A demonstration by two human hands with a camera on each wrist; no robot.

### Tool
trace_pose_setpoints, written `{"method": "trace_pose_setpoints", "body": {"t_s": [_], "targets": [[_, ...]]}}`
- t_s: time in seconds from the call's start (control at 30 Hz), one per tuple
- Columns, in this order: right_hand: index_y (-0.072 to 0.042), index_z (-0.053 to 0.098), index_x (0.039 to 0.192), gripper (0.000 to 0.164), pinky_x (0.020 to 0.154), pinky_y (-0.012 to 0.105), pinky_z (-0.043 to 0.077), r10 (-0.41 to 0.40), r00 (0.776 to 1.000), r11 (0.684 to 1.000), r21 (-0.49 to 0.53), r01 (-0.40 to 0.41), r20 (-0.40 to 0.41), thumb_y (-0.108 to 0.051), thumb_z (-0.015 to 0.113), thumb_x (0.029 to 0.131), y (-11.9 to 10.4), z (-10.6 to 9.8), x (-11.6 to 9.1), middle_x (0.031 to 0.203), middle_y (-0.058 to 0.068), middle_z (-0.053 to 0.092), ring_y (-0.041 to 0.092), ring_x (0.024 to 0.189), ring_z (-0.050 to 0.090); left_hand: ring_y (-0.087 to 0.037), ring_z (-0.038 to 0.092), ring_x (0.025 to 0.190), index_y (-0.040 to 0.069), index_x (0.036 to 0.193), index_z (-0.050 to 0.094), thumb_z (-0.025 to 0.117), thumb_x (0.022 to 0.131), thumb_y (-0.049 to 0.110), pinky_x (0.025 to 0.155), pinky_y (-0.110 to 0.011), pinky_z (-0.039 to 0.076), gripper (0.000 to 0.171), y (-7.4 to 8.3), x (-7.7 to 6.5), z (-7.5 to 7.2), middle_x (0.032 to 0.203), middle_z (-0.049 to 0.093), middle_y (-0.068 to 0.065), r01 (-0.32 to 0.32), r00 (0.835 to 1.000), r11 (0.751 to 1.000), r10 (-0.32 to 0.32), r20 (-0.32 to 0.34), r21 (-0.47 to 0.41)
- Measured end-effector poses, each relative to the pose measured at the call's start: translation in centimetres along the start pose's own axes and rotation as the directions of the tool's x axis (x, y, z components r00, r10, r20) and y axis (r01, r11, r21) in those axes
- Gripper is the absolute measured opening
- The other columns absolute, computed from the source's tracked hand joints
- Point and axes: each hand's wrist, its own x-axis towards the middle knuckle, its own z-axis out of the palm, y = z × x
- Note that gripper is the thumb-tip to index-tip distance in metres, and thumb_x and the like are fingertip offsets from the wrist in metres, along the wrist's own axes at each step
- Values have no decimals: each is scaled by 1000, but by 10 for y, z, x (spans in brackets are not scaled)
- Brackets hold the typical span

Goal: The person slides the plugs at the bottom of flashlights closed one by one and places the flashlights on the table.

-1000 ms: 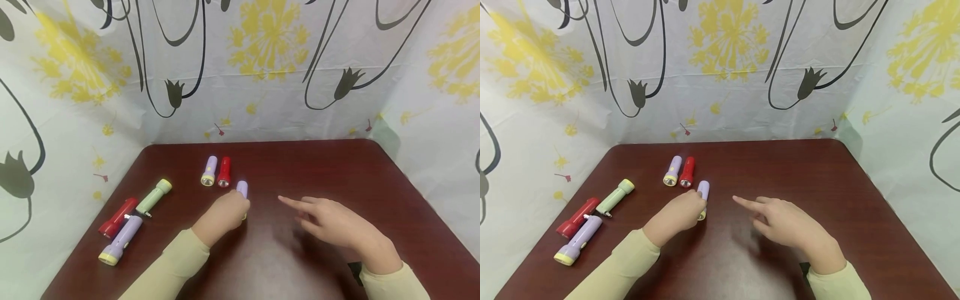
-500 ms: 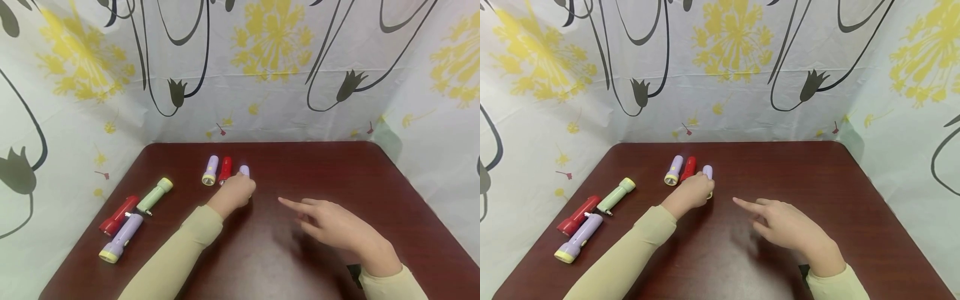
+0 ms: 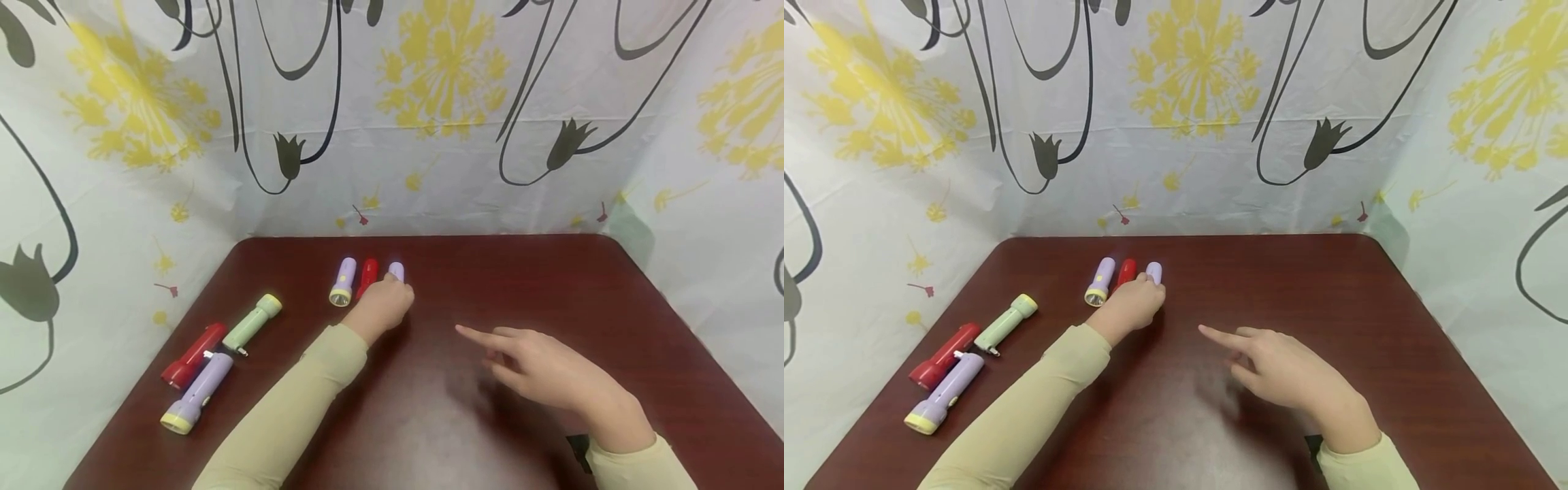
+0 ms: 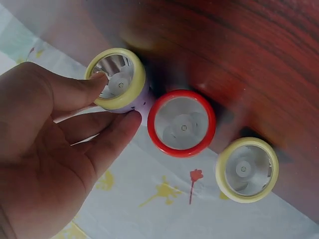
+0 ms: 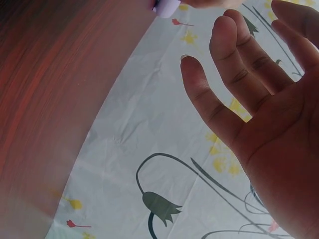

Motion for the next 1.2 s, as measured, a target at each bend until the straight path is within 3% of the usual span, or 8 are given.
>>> {"method": "trace_pose_setpoints", "body": {"t_s": [0.23,0.37,0.57,0.63,0.8,0.97,1.1,1.2], "targets": [[-41,47,159,71,71,21,47,-2,1000,1000,4,2,2,-12,70,98,1,1,0,94,-21,60,-7,78,52,-32,66,118,8,125,74,82,93,22,86,-46,66,35,-7,1,0,123,74,-17,43,998,997,-40,40,-64],[-41,48,159,70,71,21,47,8,1000,1000,5,-8,1,-13,70,98,2,1,-1,94,-21,60,-7,78,52,-34,64,124,7,130,73,77,97,21,89,-48,65,36,-8,-2,1,133,71,-19,62,997,996,-59,55,-61],[-40,50,157,68,74,23,50,15,999,1000,-7,-15,-30,-14,72,98,5,2,-5,94,-23,60,-8,82,54,-40,49,150,8,162,43,75,96,29,105,-51,59,76,-4,-16,-4,169,40,-23,114,989,989,-103,109,-93],[-40,51,157,68,75,24,51,17,999,1000,-9,-17,-38,-14,73,98,6,2,-6,94,-23,60,-8,82,54,-40,47,152,10,163,42,76,97,32,108,-51,57,77,-2,-25,-10,171,37,-20,114,989,987,-102,107,-113],[-35,53,157,67,73,23,49,23,998,1000,-4,-23,-61,-14,73,97,9,3,-6,90,-24,57,-7,80,53,-38,52,148,11,157,51,72,100,37,107,-50,58,66,4,-52,-30,169,43,-16,82,996,987,-76,49,-137],[-31,52,157,64,71,21,48,45,996,999,31,-42,-73,-15,73,99,13,3,-7,90,-24,57,-7,80,52,-36,58,140,12,148,60,73,99,37,100,-52,61,56,4,-79,-49,165,49,-14,87,994,978,-99,-51,-188],[-30,52,158,64,71,21,47,75,991,996,52,-70,-108,-15,73,99,18,1,-13,90,-23,58,-8,80,51,-36,60,136,10,142,64,75,99,35,102,-52,60,51,5,-99,-53,160,54,-16,87,985,966,-120,-122,-245],[-29,51,159,64,70,22,46,111,984,993,59,-104,-141,-15,73,100,23,-2,-18,90,-22,59,-8,78,50,-37,59,138,10,144,63,74,99,35,103,-52,60,52,5,-111,-52,159,55,-16,99,979,947,-147,-138,-305]]}}
